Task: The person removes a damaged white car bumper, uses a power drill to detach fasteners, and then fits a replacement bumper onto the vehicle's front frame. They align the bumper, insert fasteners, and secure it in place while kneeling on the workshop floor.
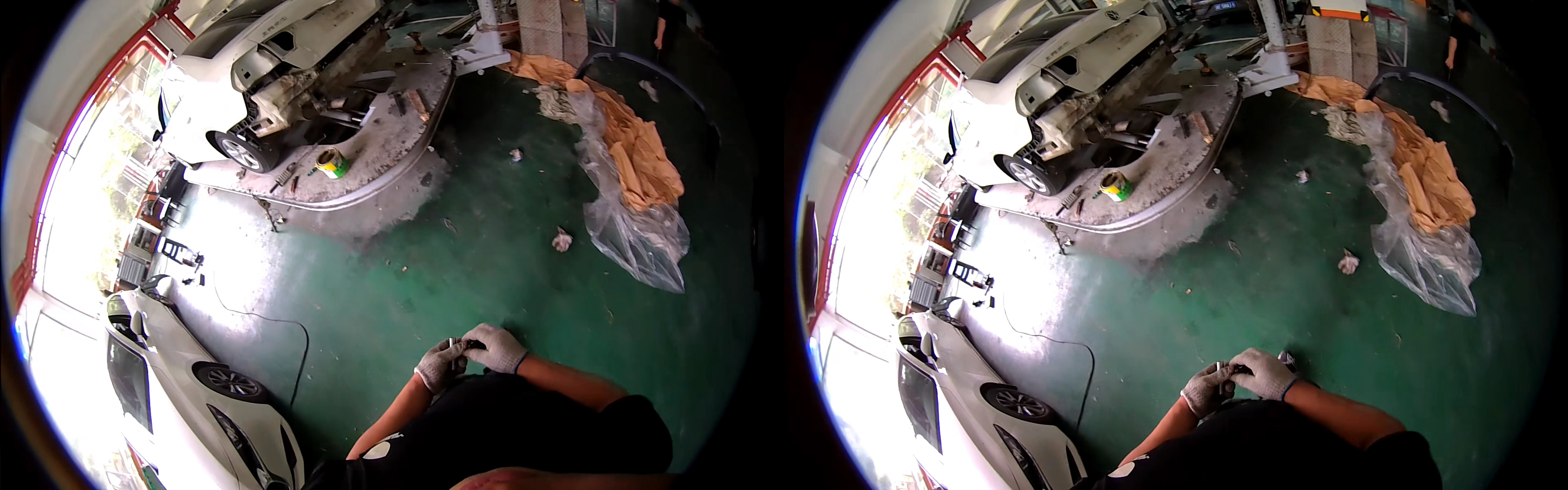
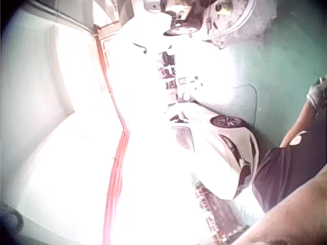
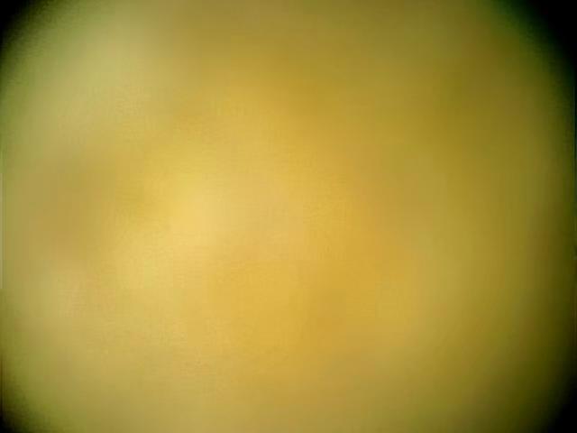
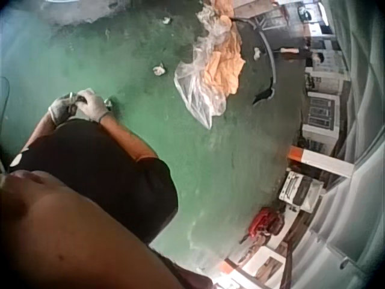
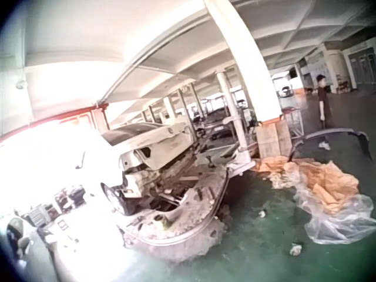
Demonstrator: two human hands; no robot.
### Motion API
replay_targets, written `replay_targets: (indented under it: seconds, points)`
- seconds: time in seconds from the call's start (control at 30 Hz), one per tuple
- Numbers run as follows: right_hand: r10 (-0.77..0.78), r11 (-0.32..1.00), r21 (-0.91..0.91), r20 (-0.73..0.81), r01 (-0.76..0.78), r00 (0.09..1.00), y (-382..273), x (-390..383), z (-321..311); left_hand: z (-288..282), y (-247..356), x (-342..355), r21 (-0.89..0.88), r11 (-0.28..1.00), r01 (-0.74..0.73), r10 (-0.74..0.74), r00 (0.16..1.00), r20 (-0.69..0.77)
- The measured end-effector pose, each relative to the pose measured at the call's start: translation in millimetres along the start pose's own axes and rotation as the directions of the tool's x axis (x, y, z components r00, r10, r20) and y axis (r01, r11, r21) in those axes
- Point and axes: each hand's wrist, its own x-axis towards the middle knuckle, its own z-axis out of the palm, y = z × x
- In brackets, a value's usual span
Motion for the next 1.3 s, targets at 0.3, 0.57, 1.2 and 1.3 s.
replay_targets:
  seconds: [0.3, 0.57, 1.2, 1.3]
  points:
    - [-0.160, 0.985, -0.059, 0.077, 0.164, 0.984, 58.2, 211.7, -129.1, 32.5, 162.1, 156.5, -0.052, 0.978, -0.200, 0.203, 0.978, 0.043]
    - [-0.022, 0.994, -0.105, -0.101, 0.011, 0.995, 155.0, 390.1, -244.5, 67.1, 325.7, 371.6, -0.087, 0.995, 0.049, -0.023, 0.961, 0.276]
    - [-0.185, 0.980, -0.006, -0.369, 0.197, 0.911, 265.2, 767.0, -564.1, 260.4, 703.4, 684.6, 0.039, 0.855, -0.517, 0.491, 0.831, 0.260]
    - [-0.216, 0.966, 0.072, -0.308, 0.249, 0.926, 295.1, 833.3, -613.3, 281.7, 747.5, 732.0, -0.002, 0.840, -0.542, 0.531, 0.823, 0.203]
